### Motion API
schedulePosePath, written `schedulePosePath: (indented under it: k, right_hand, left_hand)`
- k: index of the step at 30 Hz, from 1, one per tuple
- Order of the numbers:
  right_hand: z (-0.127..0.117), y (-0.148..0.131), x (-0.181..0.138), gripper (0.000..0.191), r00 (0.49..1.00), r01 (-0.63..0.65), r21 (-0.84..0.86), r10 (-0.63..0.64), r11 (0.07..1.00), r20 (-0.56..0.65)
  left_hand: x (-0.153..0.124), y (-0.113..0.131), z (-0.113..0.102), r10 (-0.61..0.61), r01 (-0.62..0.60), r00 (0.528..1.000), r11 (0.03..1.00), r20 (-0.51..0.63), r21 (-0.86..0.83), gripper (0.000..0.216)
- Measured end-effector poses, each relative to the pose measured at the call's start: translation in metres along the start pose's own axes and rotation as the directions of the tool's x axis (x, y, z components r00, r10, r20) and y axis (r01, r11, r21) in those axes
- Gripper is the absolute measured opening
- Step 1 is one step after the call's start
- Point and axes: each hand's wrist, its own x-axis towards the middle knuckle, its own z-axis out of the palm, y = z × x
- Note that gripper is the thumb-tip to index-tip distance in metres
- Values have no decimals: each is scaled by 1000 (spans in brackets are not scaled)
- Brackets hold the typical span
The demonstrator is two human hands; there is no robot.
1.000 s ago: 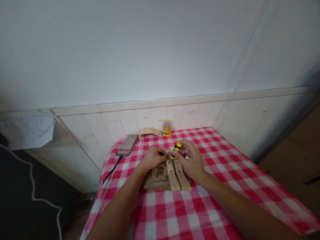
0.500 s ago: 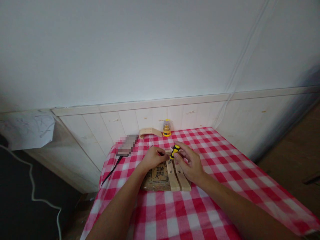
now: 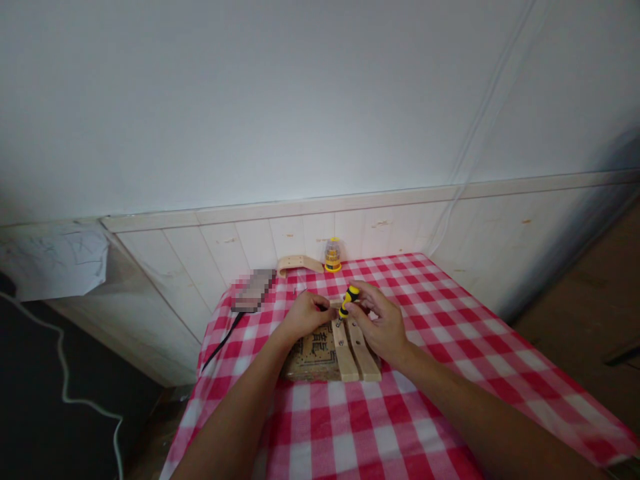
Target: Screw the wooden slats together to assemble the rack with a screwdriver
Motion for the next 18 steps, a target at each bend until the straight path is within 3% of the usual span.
schedulePosePath:
  k: [18]
  right_hand:
    - [-3,-2,-3,35,998,-9,-24,7,1000,-58]
  left_hand:
    - [-2,10,-2,4,-3,1000,1000,-12,22,41]
